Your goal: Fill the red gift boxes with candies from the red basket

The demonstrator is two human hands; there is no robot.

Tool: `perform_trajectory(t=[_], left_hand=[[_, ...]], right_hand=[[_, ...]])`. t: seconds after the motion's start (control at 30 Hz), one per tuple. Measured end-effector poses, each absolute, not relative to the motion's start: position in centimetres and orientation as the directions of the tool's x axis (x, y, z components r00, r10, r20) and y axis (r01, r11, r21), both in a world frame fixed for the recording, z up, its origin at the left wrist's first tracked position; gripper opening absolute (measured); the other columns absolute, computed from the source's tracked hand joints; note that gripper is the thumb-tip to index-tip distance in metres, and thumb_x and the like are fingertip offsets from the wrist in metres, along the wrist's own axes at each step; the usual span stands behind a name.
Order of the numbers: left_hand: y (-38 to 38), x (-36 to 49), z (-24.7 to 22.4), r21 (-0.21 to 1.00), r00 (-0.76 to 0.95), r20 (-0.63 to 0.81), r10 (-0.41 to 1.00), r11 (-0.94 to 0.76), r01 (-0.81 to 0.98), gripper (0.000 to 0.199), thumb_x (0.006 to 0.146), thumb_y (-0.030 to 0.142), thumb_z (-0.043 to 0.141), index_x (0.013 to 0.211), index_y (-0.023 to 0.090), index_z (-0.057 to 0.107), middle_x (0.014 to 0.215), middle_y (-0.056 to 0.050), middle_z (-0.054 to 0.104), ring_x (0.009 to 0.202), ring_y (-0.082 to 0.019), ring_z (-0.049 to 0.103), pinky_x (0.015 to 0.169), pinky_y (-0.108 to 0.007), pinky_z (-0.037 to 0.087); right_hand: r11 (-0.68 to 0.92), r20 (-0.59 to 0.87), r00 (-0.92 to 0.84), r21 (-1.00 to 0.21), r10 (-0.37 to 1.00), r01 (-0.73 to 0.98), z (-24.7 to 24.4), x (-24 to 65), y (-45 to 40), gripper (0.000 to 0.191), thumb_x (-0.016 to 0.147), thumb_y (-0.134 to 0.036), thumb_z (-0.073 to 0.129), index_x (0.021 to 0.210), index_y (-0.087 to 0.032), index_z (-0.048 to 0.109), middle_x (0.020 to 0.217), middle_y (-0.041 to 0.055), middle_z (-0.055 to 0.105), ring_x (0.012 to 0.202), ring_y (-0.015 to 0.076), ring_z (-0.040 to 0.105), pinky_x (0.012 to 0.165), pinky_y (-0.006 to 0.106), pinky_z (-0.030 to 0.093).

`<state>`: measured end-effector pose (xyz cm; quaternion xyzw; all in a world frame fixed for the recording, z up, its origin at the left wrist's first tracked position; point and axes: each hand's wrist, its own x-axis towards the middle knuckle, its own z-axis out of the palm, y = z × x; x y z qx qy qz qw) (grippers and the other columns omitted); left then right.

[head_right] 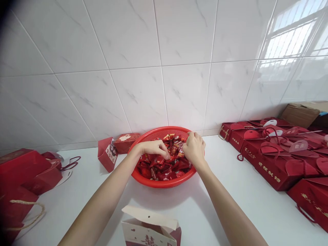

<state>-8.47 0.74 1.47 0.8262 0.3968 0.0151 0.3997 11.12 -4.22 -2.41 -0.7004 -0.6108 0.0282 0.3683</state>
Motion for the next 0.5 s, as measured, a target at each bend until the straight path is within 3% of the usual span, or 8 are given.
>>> perform_trajectory(t=[0.13,0.2,0.27,0.33,0.43,0.5], left_hand=[[0.8,-8.2,1.0,0.667,0.614,-0.304,0.728,-0.298,0.683,0.018,0.074,0.032,0.067,0.066,0.019,0.077,0.069,0.0,0.075,0.068,-0.016,0.067,0.06,-0.022,0.047],[1.1,-8.0,0.5,0.597,0.552,-0.196,0.81,-0.348,0.723,0.024,0.08,0.034,0.062,0.069,0.017,0.075,0.063,-0.001,0.073,0.062,-0.016,0.066,0.056,-0.022,0.046],[1.5,-7.8,-0.1,0.498,0.5,-0.027,0.866,-0.422,0.758,0.021,0.083,0.03,0.059,0.08,0.017,0.075,0.072,-0.003,0.075,0.069,-0.018,0.069,0.062,-0.024,0.05],[1.9,-7.6,-0.7,0.415,0.465,0.108,0.879,-0.465,0.782,0.023,0.08,0.018,0.06,0.097,0.017,0.075,0.094,-0.006,0.077,0.088,-0.02,0.071,0.076,-0.026,0.053],[2.3,-7.3,-1.3,0.35,0.485,0.129,0.865,-0.497,0.794,0.042,0.07,0.01,0.066,0.11,0.022,0.073,0.117,-0.007,0.072,0.108,-0.024,0.066,0.093,-0.032,0.05],[2.4,-7.1,-1.5,0.32,0.522,0.089,0.849,-0.52,0.792,0.033,0.066,0.011,0.07,0.095,0.025,0.077,0.107,-0.004,0.075,0.104,-0.024,0.068,0.092,-0.032,0.051]], right_hand=[[-0.004,0.325,0.197,-0.51,0.925,0.86,-1.8,10.7,-4.7,0.037,0.086,-0.01,0.044,0.119,-0.017,0.061,0.12,0.0155,0.067,0.114,0.0315,0.059,0.1,0.047,0.037],[-0.01,0.322,0.191,-0.49,0.927,0.872,-1.6,10.6,-4.8,0.034,0.084,-0.008,0.046,0.111,-0.017,0.064,0.117,0.015,0.067,0.112,0.0307,0.06,0.1,0.046,0.036],[-0.011,0.33,0.189,-0.475,0.925,0.88,-1.6,10.5,-4.9,0.031,0.082,-0.007,0.046,0.103,-0.018,0.066,0.113,0.0143,0.068,0.108,0.0297,0.062,0.099,0.045,0.036],[0.004,0.342,0.176,-0.467,0.923,0.884,-1.8,10.6,-4.9,0.029,0.081,-0.007,0.046,0.098,-0.018,0.067,0.108,0.0134,0.069,0.104,0.0289,0.062,0.098,0.045,0.037],[0.053,0.377,0.143,-0.464,0.915,0.884,-2.0,10.6,-4.8,0.026,0.081,-0.009,0.046,0.093,-0.02,0.067,0.103,0.0108,0.069,0.098,0.027,0.062,0.092,0.042,0.039],[0.074,0.394,0.133,-0.468,0.91,0.88,-2.0,10.7,-4.8,0.024,0.082,-0.01,0.048,0.091,-0.021,0.067,0.101,0.0095,0.068,0.095,0.0257,0.063,0.086,0.039,0.04]])
